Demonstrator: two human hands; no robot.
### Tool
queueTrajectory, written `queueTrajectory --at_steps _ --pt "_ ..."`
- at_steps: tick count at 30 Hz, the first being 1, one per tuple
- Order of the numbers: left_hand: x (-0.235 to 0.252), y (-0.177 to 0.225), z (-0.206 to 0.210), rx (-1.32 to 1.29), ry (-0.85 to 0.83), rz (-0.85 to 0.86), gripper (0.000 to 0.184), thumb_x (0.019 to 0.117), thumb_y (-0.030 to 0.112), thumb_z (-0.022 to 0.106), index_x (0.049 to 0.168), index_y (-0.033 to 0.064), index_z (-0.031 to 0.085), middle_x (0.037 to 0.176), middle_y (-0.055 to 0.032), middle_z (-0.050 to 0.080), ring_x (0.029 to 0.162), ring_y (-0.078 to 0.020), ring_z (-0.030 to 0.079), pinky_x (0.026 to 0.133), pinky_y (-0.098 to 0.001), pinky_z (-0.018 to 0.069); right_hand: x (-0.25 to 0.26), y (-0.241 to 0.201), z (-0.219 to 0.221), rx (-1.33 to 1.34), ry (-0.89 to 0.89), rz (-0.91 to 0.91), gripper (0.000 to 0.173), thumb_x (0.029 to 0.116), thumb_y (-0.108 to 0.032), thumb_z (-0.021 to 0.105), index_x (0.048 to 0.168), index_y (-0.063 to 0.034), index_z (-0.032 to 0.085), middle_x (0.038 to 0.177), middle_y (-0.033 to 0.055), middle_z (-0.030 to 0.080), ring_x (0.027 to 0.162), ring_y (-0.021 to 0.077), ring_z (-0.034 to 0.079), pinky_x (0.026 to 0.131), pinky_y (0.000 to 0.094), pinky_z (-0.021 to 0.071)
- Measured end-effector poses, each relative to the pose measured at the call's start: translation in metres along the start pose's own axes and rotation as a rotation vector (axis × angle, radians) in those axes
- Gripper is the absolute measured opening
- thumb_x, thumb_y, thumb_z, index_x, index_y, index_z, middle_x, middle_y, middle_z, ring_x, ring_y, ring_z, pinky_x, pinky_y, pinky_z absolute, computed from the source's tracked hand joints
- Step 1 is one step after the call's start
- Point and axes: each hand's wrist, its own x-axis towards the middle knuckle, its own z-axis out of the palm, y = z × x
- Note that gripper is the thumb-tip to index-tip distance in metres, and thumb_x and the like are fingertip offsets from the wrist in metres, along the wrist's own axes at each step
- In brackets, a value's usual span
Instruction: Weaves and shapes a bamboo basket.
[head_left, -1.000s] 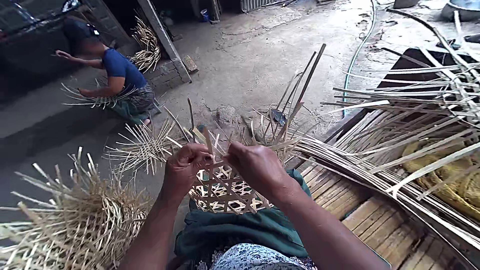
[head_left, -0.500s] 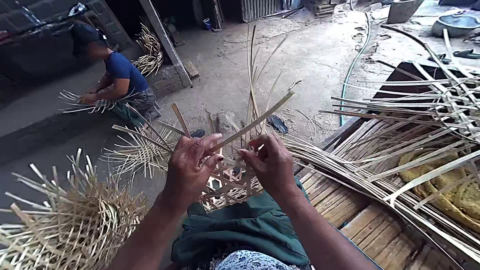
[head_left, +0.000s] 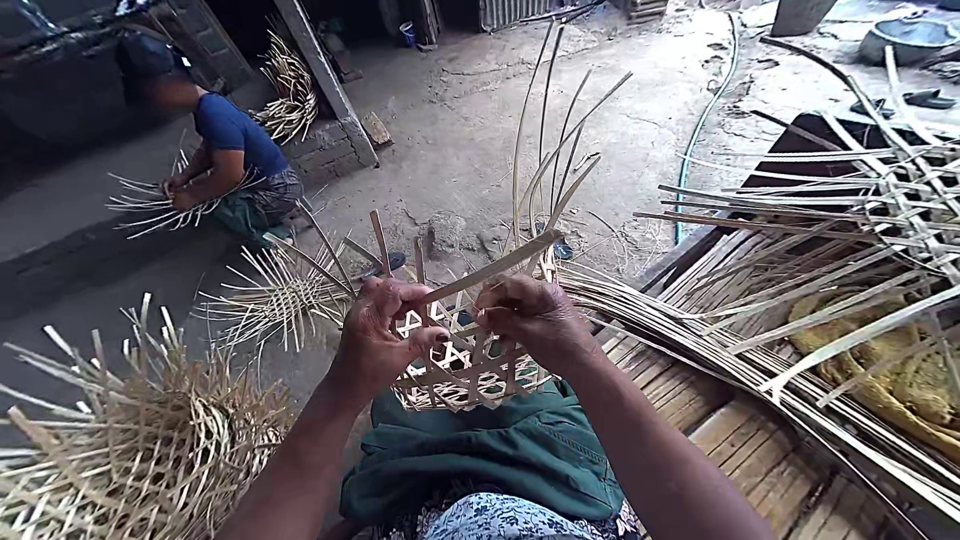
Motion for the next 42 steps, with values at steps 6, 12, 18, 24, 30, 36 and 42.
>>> queueTrajectory --at_steps 6,12,18,24,30,36,42 --pt "0.006 0.011 -0.007 0.41 -0.125 0.128 0.052 0.088 0.048 0.075 0.125 0.0112 0.074 0.098 -0.0083 0.07 0.091 -0.0246 0.063 0.079 -0.0412 0.0519 -0.003 0.019 0.011 0.074 0.238 -0.139 0.014 0.0932 -0.003 0.07 0.106 -0.0031 0.065 0.083 0.0053 0.073 0.061 0.0108 0.069 0.054 0.0262 0.0609" --pt "0.003 0.024 -0.004 0.512 -0.144 0.121 0.051 0.0896 0.053 0.071 0.122 0.0133 0.076 0.096 -0.0111 0.071 0.087 -0.0281 0.064 0.073 -0.0414 0.0531 -0.017 0.006 0.028 -0.844 0.416 -0.372 0.021 0.0975 -0.015 0.064 0.114 -0.0099 0.076 0.089 0.0076 0.067 0.066 0.0149 0.063 0.056 0.0314 0.0555" --pt "0.01 0.047 0.006 0.481 -0.022 0.223 0.038 0.0998 0.031 0.066 0.131 0.0081 0.068 0.119 -0.0181 0.067 0.103 -0.0276 0.068 0.085 -0.0384 0.0579 -0.008 0.007 0.035 -0.913 0.262 -0.374 0.026 0.0936 -0.008 0.063 0.116 -0.009 0.076 0.082 0.0103 0.067 0.064 0.022 0.066 0.055 0.0382 0.0569" --pt "0.023 0.023 0.0 0.613 -0.194 0.158 0.046 0.0993 0.03 0.064 0.142 0.0146 0.062 0.092 -0.0149 0.071 0.082 -0.0369 0.066 0.065 -0.0499 0.0555 -0.018 0.024 0.024 -0.568 0.367 -0.33 0.022 0.0939 -0.003 0.062 0.109 -0.0067 0.077 0.096 0.0088 0.069 0.071 0.0095 0.064 0.064 0.0261 0.0578" --pt "0.023 0.046 0.002 0.463 0.028 0.153 0.044 0.0929 0.037 0.073 0.125 0.0067 0.068 0.091 -0.0075 0.071 0.074 -0.0189 0.058 0.069 -0.0347 0.0466 -0.009 0.004 0.02 -0.614 0.474 -0.286 0.027 0.0865 -0.026 0.081 0.098 -0.0042 0.07 0.088 0.0077 0.064 0.06 0.0087 0.055 0.053 0.0236 0.0502" --pt "0.014 0.035 0.014 0.426 0.057 0.108 0.035 0.0928 0.038 0.073 0.111 0.0077 0.071 0.092 -0.0049 0.071 0.077 -0.0142 0.058 0.069 -0.029 0.0465 -0.007 0.007 0.022 -0.661 0.421 -0.27 0.02 0.0894 -0.01 0.074 0.107 -0.0028 0.069 0.082 0.0056 0.066 0.064 0.0123 0.061 0.059 0.0292 0.0558" --pt "0.01 0.035 0.012 0.289 0.057 0.141 0.028 0.0939 0.037 0.073 0.104 0.0114 0.066 0.089 -0.0007 0.069 0.081 -0.0088 0.057 0.073 -0.0242 0.0448 -0.017 -0.014 0.036 -1.024 0.462 -0.251 0.019 0.0913 -0.013 0.068 0.106 -0.0174 0.079 0.085 0.0083 0.063 0.073 0.0229 0.064 0.057 0.0377 0.0532"
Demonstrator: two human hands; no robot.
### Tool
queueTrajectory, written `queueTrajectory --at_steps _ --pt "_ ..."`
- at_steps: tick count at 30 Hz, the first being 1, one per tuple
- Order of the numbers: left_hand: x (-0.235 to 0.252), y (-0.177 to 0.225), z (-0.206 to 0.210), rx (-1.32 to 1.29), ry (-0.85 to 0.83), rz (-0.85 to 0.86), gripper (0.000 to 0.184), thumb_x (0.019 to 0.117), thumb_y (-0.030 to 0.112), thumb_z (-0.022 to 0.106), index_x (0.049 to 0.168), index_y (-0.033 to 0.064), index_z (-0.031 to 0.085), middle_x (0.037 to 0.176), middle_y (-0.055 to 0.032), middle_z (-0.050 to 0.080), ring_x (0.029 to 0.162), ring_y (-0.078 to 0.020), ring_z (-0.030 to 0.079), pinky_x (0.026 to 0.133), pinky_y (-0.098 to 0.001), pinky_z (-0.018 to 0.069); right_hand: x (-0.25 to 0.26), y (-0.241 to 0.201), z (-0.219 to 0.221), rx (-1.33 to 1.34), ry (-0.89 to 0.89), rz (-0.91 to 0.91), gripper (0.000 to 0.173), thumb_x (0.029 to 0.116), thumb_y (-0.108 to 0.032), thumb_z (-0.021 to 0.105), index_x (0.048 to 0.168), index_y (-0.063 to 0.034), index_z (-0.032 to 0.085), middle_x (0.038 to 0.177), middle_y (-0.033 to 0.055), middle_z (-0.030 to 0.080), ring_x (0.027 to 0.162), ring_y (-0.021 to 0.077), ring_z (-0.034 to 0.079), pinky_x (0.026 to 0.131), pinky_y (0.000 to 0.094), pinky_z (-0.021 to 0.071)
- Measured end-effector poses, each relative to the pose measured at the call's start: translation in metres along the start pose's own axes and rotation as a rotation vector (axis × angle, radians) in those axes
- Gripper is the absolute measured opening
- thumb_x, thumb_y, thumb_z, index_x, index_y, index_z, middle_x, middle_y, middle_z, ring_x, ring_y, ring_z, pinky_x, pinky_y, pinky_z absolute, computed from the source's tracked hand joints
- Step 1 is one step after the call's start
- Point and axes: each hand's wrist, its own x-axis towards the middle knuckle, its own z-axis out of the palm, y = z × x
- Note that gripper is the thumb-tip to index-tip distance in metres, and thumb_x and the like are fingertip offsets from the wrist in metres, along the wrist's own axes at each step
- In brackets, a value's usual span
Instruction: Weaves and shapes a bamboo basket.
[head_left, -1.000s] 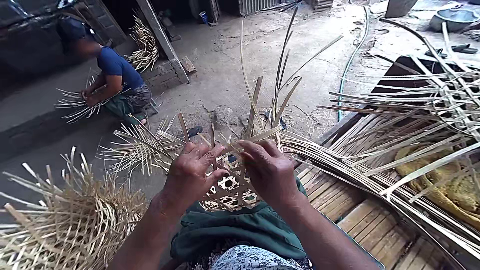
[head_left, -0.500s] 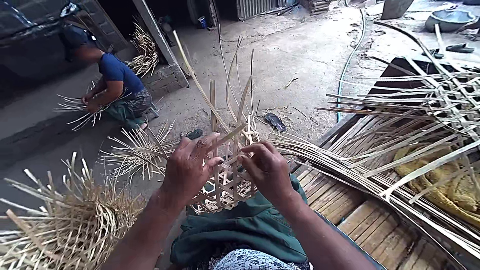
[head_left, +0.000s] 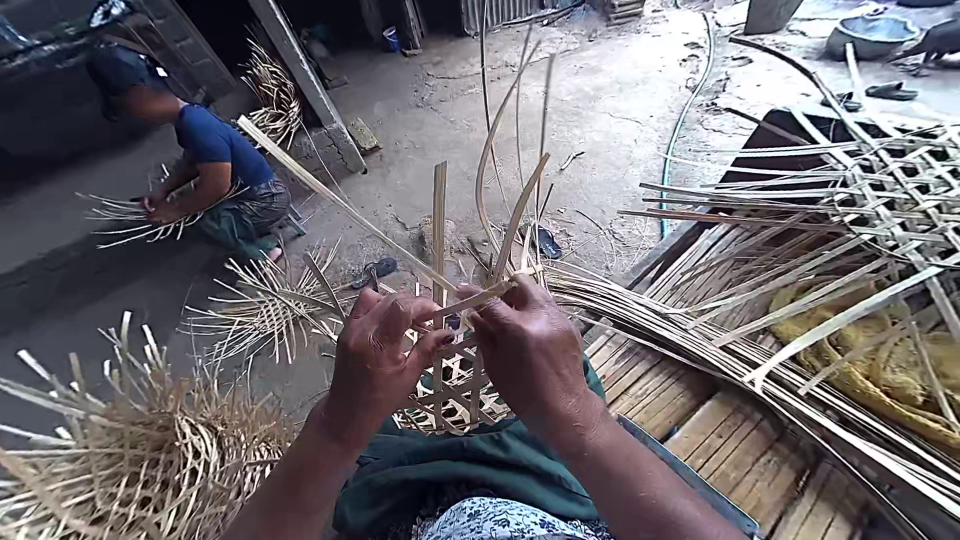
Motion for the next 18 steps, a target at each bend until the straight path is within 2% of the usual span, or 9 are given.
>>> queueTrajectory --at_steps 3,5,7,9,10,12,14,16,18 --pt "-0.01 -0.013 -0.002 -0.164 0.006 -0.046 0.025 0.091 0.032 0.076 0.102 0.0156 0.061 0.092 0.0036 0.066 0.088 -0.0028 0.059 0.078 -0.0186 0.0479 0.01 0.012 -0.002 0.423 -0.187 0.027 0.007 0.0879 -0.008 0.072 0.095 -0.0076 0.073 0.082 0.0046 0.064 0.066 0.0121 0.06 0.06 0.0294 0.0539" --pt "-0.016 -0.026 -0.001 -0.198 0.019 -0.076 0.027 0.0868 0.028 0.077 0.102 0.0154 0.059 0.091 0.0033 0.065 0.087 -0.0028 0.059 0.077 -0.0188 0.0497 0.017 0.029 0.005 0.838 -0.364 0.061 0.006 0.0862 -0.002 0.075 0.088 -0.0035 0.07 0.084 0.0026 0.066 0.073 0.0055 0.062 0.067 0.0225 0.0545" --pt "-0.018 -0.035 0.002 -0.132 0.038 -0.067 0.022 0.0873 0.024 0.073 0.103 0.0127 0.062 0.088 0.0013 0.065 0.085 -0.0053 0.058 0.077 -0.0206 0.0479 0.02 0.038 0.014 1.051 -0.446 0.046 0.005 0.0859 0.001 0.076 0.089 0.0019 0.071 0.087 0.005 0.068 0.078 0.0055 0.064 0.071 0.0216 0.0562" --pt "-0.016 -0.036 0.005 0.008 0.05 -0.019 0.018 0.0911 0.02 0.066 0.105 0.0093 0.07 0.087 -0.0028 0.067 0.084 -0.0123 0.059 0.079 -0.0273 0.0469 0.021 0.037 0.013 1.093 -0.463 0.103 0.014 0.0882 -0.002 0.075 0.1 0.0045 0.071 0.09 0.0062 0.072 0.078 0.0077 0.067 0.072 0.0243 0.059" --pt "-0.015 -0.034 0.005 0.073 0.043 0.003 0.019 0.0943 0.019 0.062 0.105 0.0091 0.073 0.088 -0.0049 0.07 0.085 -0.0169 0.06 0.081 -0.033 0.0465 0.021 0.033 0.01 1.085 -0.438 0.164 0.021 0.0893 -0.009 0.077 0.104 0.0021 0.068 0.089 0.0055 0.073 0.074 0.0092 0.069 0.068 0.0256 0.0593" --pt "-0.013 -0.026 0.006 0.187 0.02 0.032 0.023 0.0987 0.017 0.056 0.104 0.0107 0.077 0.09 -0.0069 0.074 0.087 -0.0232 0.065 0.081 -0.0388 0.05 0.02 0.027 0.008 1.017 -0.277 0.233 0.025 0.0908 -0.018 0.078 0.104 -0.003 0.063 0.082 0.0037 0.072 0.062 0.0103 0.068 0.054 0.0259 0.0593" --pt "-0.011 -0.019 0.007 0.225 -0.001 0.03 0.024 0.0975 0.015 0.056 0.104 0.0134 0.079 0.088 -0.007 0.073 0.084 -0.0248 0.065 0.077 -0.0392 0.0507 0.018 0.028 0.013 0.874 -0.133 0.182 0.014 0.0915 -0.01 0.075 0.096 -0.0024 0.064 0.08 0.0032 0.069 0.059 0.0086 0.065 0.053 0.0251 0.0582" --pt "-0.011 -0.016 0.004 0.117 -0.036 -0.055 0.022 0.0938 0.017 0.061 0.104 0.015 0.08 0.093 -0.0045 0.073 0.087 -0.0196 0.064 0.079 -0.036 0.0515 0.013 0.033 0.015 0.703 -0.098 0.094 0.008 0.0906 -0.007 0.074 0.092 -0.0033 0.067 0.082 0.0029 0.068 0.065 0.0076 0.065 0.06 0.0256 0.0588" --pt "-0.009 -0.016 -0.005 -0.131 -0.097 -0.246 0.025 0.0904 0.019 0.066 0.112 0.0123 0.075 0.097 0.0038 0.071 0.084 -0.0052 0.06 0.075 -0.0243 0.0496 0.01 0.037 0.012 0.577 -0.107 0.007 0.006 0.0921 -0.01 0.072 0.094 -0.0052 0.071 0.085 0.0022 0.068 0.07 0.0066 0.064 0.065 0.0256 0.0576"
